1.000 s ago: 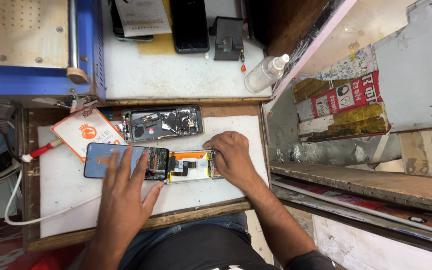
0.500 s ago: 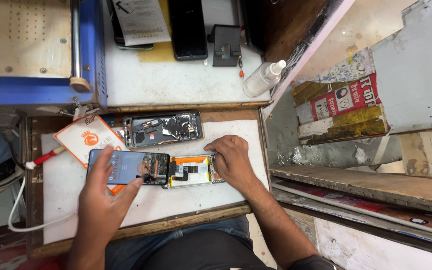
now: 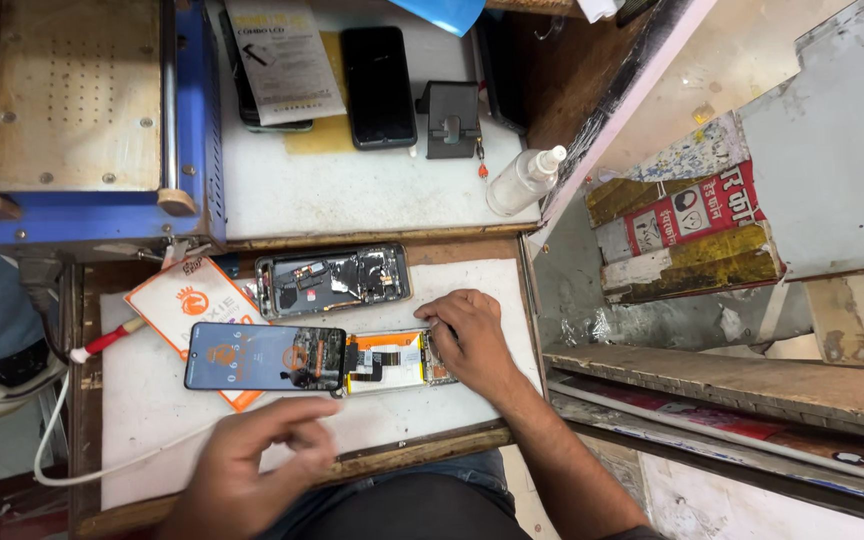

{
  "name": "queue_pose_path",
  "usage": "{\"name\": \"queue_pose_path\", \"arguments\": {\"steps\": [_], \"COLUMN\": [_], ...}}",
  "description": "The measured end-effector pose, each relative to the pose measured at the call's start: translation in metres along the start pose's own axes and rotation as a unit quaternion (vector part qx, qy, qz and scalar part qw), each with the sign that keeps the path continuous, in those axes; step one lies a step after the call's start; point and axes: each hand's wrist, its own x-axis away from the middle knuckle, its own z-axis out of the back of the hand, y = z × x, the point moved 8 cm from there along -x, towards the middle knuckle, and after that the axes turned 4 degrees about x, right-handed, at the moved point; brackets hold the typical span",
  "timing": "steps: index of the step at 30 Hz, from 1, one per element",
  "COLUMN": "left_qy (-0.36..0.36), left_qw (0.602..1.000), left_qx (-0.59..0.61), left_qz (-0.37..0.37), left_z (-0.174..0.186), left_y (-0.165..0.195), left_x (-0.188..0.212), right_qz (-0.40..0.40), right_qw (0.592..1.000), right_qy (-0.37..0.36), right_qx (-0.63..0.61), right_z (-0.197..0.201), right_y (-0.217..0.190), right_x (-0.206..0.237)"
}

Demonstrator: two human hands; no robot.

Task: The person works on a disassembled smartphone at a repair workbench, connecting the flex cable of a replacement display to the phone body, powering the screen on to test it, peeling the protective film from the new display, and handling the screen assembly and phone frame.

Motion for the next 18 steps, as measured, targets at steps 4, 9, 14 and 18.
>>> {"name": "queue_pose_path", "arguments": {"steps": [4, 9, 14, 18], "left_qy": [-0.034, -0.118, -0.138, -0.148], "left_qw": [0.928, 0.837, 0.809, 0.797], "left_qx": [-0.359, -0.528, -0.561, -0.575], "left_qz": [0.094, 0.085, 0.11, 0.112], "left_z": [-0.052, -0.106, -0.12, -0.121], "left_y": [-0.035, -0.071, -0.078, -0.085], "left_x": [-0.026, -0.055, -0.075, -0.071], "right_qz": [0.036, 0.037, 0.085, 0.083], "right_qw": [0.999, 0.99, 0.977, 0.97], "right_qy": [-0.038, -0.13, -0.187, -0.213], "right_qx": [-0.005, 0.026, 0.063, 0.084], "right_z": [0.005, -0.007, 0.004, 0.002], "right_y": [0.004, 0.006, -0.008, -0.011], "right_x": [0.005, 0.015, 0.017, 0.016]}}
